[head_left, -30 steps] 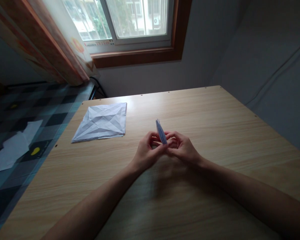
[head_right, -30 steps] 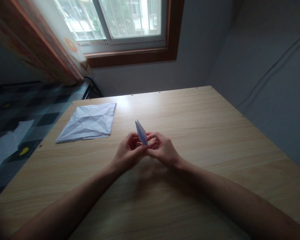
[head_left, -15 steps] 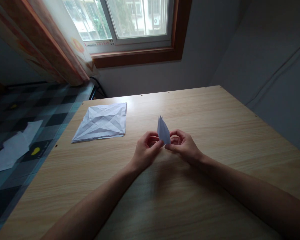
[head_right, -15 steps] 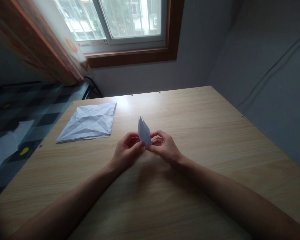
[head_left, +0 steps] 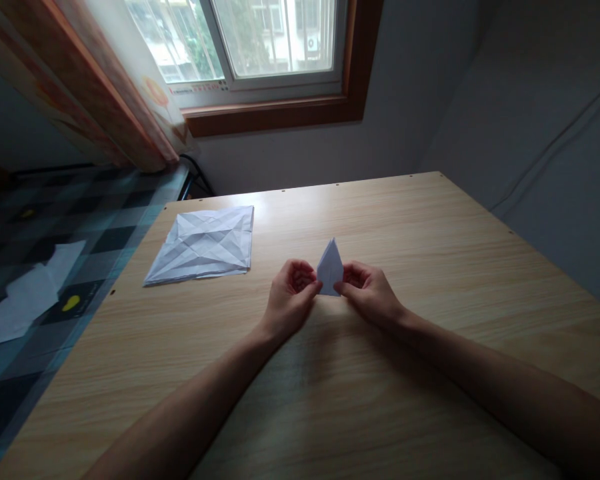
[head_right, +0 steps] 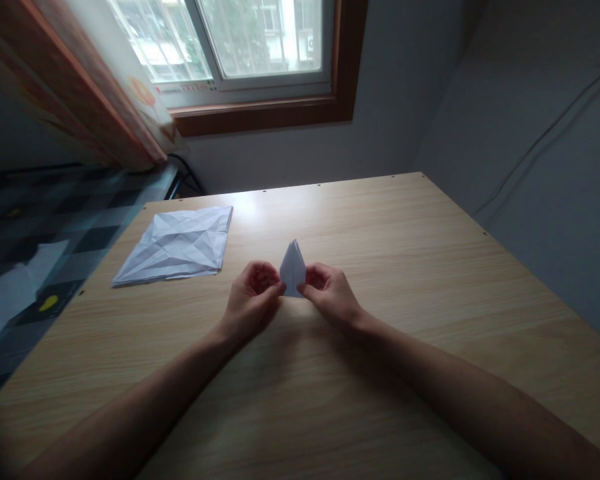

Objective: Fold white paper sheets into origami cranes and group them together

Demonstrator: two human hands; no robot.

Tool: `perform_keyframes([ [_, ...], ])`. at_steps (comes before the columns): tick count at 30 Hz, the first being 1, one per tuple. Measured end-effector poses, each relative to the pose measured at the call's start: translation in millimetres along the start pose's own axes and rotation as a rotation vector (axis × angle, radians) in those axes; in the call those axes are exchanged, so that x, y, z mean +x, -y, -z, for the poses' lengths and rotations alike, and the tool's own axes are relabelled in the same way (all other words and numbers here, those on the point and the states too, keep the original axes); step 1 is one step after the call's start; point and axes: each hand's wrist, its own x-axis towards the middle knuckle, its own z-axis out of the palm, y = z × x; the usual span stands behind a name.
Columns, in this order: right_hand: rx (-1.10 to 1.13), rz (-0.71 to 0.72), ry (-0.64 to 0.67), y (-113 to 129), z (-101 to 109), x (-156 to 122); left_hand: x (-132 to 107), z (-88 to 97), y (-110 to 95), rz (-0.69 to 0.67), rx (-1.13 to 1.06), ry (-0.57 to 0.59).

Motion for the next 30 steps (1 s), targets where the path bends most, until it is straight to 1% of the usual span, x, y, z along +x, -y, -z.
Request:
perform_keyframes([
  [5,-0.071,-0.002,0.067,2.4,0.8,-3.4,-1.1,0.4,-1.4,0.044,0.005,0.102],
  [10,-0.08,0.003,0.108,-0.2,0.8,-5.8,-2.9,1.8,-4.3,0.015,0.119,0.076],
  [14,-0.075,-0.083,0.097,0.6,0.1,-5.6,-3.2,1.4,-5.0,0.027,0.149,0.088],
  [16,-0.094,-0.098,0.081,2.6,-0.6,-5.5,-2.7,0.6,-3.8,0.039,0.145,0.086],
  [19,-0.164,-0.049,0.032,5.2,-1.1,-6.0,-1.8,-0.2,0.0,0.025,0.1,0.033],
  [21,-0.224,-0.02,-0.018,5.4,-0.6,-6.5,-1.9,-0.1,2.5,-0.014,0.097,-0.008],
  [25,-0.356,0.051,-0.116,4.0,1.2,-7.5,-4.3,0.2,3.8,-0.119,0.238,-0.015],
  [27,-0.391,0.11,-0.105,4.1,0.9,-8.5,-5.2,-0.2,3.6,-0.136,0.26,-0.004],
  [28,-0.393,0.133,-0.086,4.3,0.4,-9.3,-5.3,-0.4,3.7,-0.13,0.234,0.003],
  [30,-0.382,0.164,-0.043,4.6,-1.1,-11.1,-4.6,-1.0,4.5,-0.095,0.114,0.024],
])
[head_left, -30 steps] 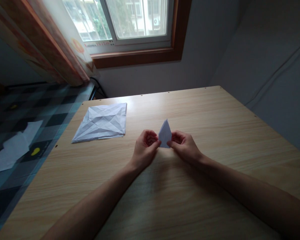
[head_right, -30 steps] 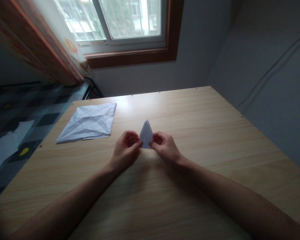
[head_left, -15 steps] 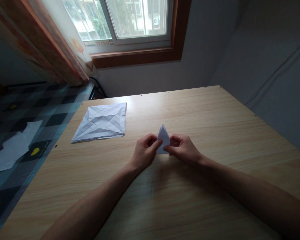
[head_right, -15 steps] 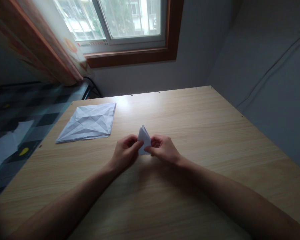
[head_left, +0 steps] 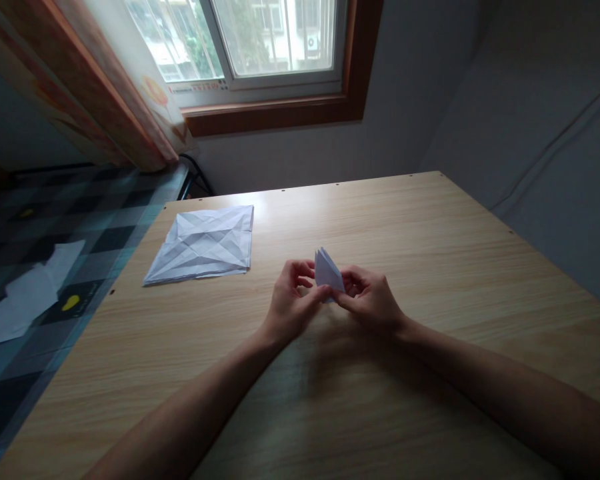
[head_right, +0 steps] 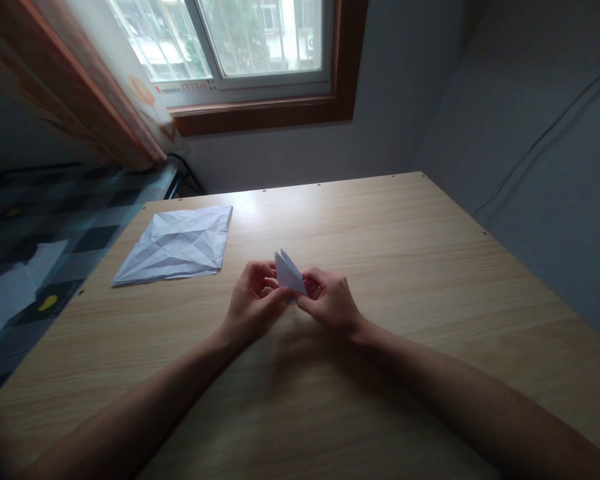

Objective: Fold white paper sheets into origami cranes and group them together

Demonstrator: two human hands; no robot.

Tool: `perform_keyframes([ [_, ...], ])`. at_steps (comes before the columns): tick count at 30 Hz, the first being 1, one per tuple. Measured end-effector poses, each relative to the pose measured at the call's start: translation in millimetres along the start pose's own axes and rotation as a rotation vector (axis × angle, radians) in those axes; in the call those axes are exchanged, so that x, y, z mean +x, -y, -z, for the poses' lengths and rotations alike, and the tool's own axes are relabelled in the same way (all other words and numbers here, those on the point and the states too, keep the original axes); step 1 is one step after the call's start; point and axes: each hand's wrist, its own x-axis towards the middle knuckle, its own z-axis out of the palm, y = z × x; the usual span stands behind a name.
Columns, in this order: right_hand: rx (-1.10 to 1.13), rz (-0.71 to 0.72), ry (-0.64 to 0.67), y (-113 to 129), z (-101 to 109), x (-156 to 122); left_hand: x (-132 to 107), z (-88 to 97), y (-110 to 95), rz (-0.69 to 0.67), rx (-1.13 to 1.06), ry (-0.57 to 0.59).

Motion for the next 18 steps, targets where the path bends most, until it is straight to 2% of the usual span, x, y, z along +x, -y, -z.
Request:
perform_keyframes([
  [3,0.031,0.011,0.034,0.8,-1.4,-2.6,1.8,0.2,1.2,0.084,-0.231,0.071],
  [6,0.097,0.021,0.07,1.0,-0.8,-3.7,3.0,2.5,0.3,0.149,-0.346,0.116],
  [9,0.18,0.029,0.063,2.1,1.4,-3.0,3.4,5.5,-1.7,0.205,-0.402,0.151],
  [12,0.22,0.064,-0.015,3.0,3.7,-1.4,3.4,7.4,-2.7,0.252,-0.433,0.227],
  [18,0.173,0.136,-0.046,3.8,5.0,-0.2,3.7,8.7,-1.4,0.26,-0.398,0.291],
])
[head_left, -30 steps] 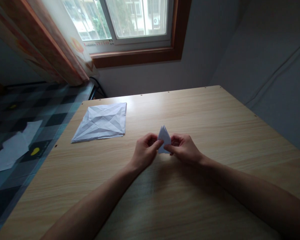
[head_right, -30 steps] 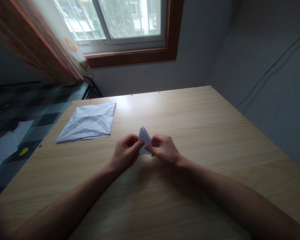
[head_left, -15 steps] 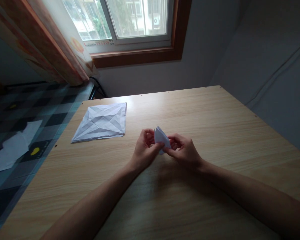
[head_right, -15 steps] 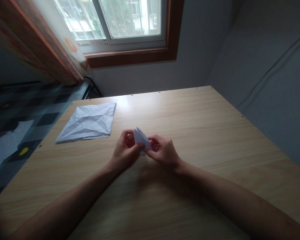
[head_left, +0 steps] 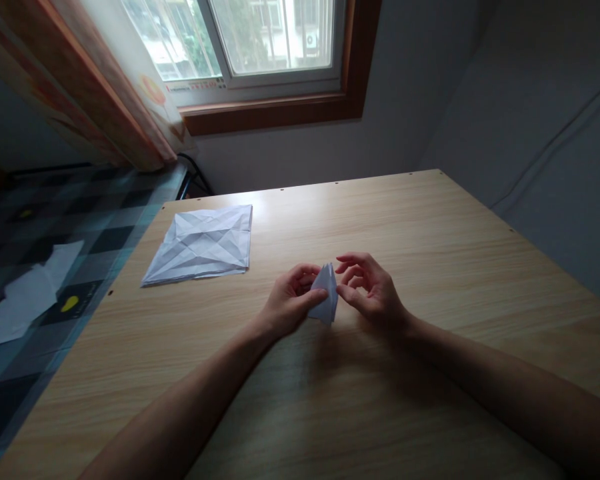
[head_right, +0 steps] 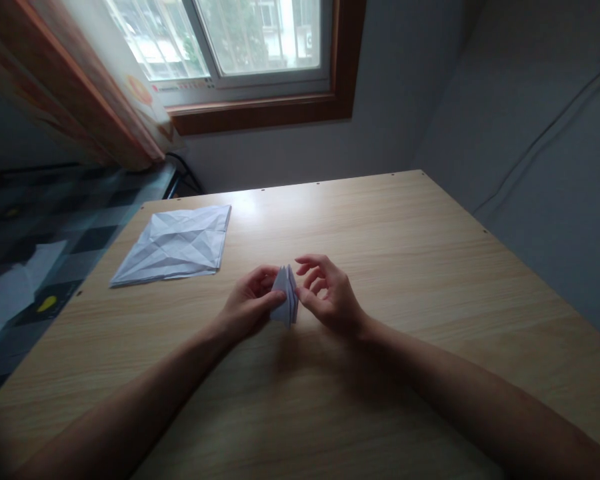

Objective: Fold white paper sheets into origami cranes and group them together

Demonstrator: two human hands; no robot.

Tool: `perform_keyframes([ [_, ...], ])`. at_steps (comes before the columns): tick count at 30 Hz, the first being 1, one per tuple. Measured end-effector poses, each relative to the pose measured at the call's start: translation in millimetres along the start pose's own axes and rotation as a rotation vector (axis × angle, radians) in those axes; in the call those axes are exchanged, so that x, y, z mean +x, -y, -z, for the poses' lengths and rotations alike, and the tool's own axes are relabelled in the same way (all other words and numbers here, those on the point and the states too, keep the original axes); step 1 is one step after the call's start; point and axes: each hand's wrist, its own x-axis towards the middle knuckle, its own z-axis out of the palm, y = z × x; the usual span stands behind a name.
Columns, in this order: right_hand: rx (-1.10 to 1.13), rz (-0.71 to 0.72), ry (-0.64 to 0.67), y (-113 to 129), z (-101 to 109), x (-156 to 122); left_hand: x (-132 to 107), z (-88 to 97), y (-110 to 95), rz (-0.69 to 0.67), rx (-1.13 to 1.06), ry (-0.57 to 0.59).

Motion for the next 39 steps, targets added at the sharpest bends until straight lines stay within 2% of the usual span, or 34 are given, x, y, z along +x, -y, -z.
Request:
perform_keyframes([
  [6,-0.079,0.131,0.004,1.5,-0.5,1.3,-0.4,0.9,0.3,-0.014,0.089,0.02],
  [12,-0.132,0.186,0.007,0.7,1.3,3.7,-0.1,0.3,-0.6,-0.029,0.122,0.033],
  [26,-0.207,0.152,0.064,-2.4,8.0,10.1,-0.5,-0.4,-1.5,-0.032,0.145,0.012],
  [33,-0.308,0.259,0.052,2.0,9.5,10.3,-1.1,-1.4,-3.7,-0.017,0.178,-0.012],
  [39,-0.373,0.312,0.11,0.1,10.6,10.3,-0.6,-3.1,-4.8,-0.035,0.183,-0.045],
])
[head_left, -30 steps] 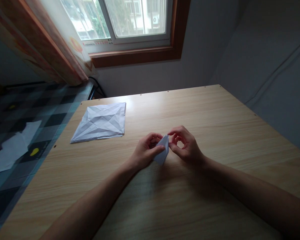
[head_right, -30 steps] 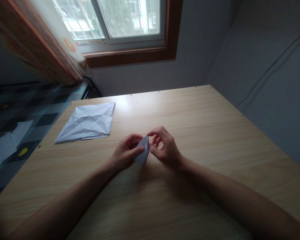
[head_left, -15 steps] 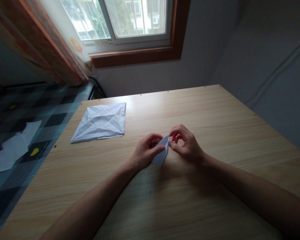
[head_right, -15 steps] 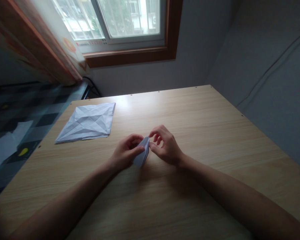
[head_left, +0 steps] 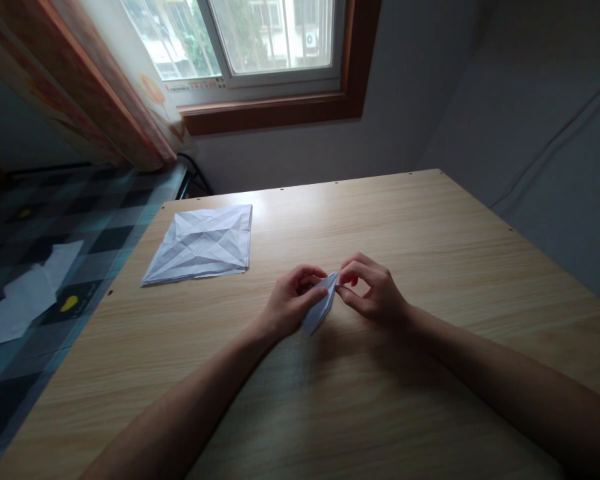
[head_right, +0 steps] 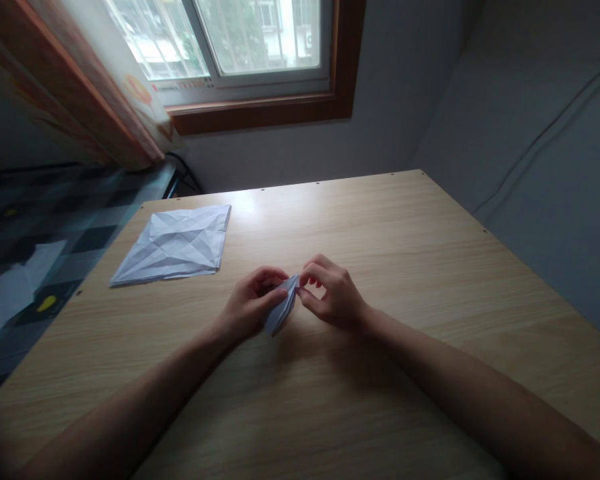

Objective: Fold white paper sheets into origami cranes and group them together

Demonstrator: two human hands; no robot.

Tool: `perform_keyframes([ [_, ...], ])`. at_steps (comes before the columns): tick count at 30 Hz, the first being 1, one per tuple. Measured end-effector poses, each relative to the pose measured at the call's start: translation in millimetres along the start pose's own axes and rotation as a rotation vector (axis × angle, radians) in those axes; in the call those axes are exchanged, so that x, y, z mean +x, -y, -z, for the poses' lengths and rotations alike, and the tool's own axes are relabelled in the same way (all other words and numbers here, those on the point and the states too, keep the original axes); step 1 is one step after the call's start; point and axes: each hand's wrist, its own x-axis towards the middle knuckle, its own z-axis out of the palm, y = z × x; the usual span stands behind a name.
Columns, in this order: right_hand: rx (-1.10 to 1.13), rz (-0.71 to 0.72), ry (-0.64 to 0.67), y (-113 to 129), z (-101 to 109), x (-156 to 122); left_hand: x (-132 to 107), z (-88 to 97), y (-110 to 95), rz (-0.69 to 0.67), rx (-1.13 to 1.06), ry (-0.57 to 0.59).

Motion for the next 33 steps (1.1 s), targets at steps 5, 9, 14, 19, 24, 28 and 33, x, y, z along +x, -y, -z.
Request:
perform_keyframes([
  [5,0.053,-0.107,0.025,3.4,-1.2,-2.0,-0.7,-2.1,-1.2,-0.013,0.019,-0.041],
  [9,0.301,-0.348,0.027,3.6,-5.9,-3.7,-1.0,-3.1,-0.1,-0.039,0.058,-0.127],
  [14,0.615,-0.579,-0.005,-2.2,-16.3,-5.2,-2.0,-4.3,2.7,-0.088,0.117,-0.186],
  [19,0.66,-0.659,0.012,-0.6,-17.5,-4.4,-3.5,-7.5,0.3,-0.131,0.194,-0.171],
  [24,0.555,-0.62,0.058,5.6,-11.9,-0.9,-3.8,-8.8,0.1,-0.132,0.216,-0.185],
  [28,0.542,-0.601,-0.046,4.5,-9.1,2.5,-3.7,-7.6,2.4,-0.088,0.204,-0.19],
  [33,0.591,-0.642,-0.141,1.5,-8.9,3.1,-3.7,-5.3,3.2,-0.064,0.261,-0.189],
])
